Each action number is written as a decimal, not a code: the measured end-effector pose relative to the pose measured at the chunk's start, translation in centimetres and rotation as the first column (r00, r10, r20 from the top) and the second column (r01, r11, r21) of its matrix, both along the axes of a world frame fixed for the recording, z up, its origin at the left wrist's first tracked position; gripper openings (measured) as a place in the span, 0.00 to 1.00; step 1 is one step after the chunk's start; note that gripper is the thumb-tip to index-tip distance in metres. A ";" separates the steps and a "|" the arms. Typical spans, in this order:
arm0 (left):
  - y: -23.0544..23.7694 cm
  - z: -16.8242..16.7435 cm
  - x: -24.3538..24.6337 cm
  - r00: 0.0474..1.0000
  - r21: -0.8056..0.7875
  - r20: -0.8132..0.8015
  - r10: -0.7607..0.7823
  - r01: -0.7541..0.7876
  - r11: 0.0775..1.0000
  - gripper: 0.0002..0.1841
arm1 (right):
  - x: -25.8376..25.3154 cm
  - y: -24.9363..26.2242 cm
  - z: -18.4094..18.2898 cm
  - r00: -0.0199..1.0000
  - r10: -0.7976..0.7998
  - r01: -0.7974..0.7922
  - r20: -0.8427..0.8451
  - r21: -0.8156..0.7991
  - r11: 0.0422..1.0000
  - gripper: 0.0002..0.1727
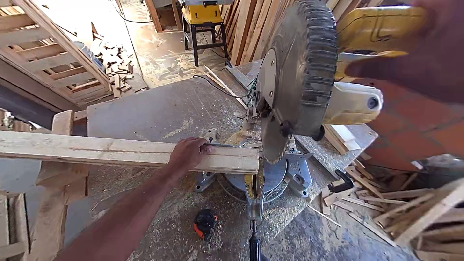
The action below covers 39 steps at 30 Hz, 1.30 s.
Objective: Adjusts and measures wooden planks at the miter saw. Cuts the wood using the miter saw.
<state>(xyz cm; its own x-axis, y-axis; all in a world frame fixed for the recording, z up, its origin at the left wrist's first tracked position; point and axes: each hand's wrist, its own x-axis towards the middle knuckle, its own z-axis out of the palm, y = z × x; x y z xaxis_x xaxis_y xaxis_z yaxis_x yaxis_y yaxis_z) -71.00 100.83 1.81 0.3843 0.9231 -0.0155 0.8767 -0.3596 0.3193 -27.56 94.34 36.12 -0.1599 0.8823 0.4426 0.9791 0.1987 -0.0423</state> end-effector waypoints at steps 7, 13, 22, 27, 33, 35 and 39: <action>-0.4 0.6 0.0 0.999 -0.048 0.018 0.031 -0.030 0.998 0.23 | -10.1 -4.2 2.0 0.975 -0.025 0.163 0.223 -0.626 0.762 0.20; -0.2 0.0 -0.2 1.000 -0.012 0.010 0.010 -0.010 1.000 0.24 | -10.2 -10.3 -4.9 0.942 -0.150 0.240 0.300 -0.291 0.926 0.14; 0.1 -0.2 -0.3 1.000 -0.014 0.028 -0.007 0.007 1.000 0.24 | -11.1 -13.1 -9.1 0.954 -0.207 0.232 0.217 -0.096 0.968 0.16; 0.3 -0.4 -0.4 0.999 0.009 0.047 -0.007 0.006 1.000 0.24 | -11.5 -13.9 -10.5 0.951 -0.212 0.225 0.226 -0.036 0.974 0.22; 0.4 -0.5 -0.4 0.999 0.027 0.050 -0.019 0.018 0.999 0.25 | -12.3 -15.4 -12.5 0.945 -0.226 0.229 0.236 0.014 0.973 0.20; 0.5 -0.6 -0.4 0.999 0.028 0.047 -0.024 0.023 0.999 0.24 | -12.3 -15.9 -13.5 0.948 -0.211 0.207 0.239 0.044 0.977 0.19; 0.5 -0.6 -0.4 0.999 0.041 0.039 -0.034 0.033 0.999 0.24 | -12.1 -16.9 -15.3 0.954 -0.185 0.174 0.237 0.066 0.983 0.16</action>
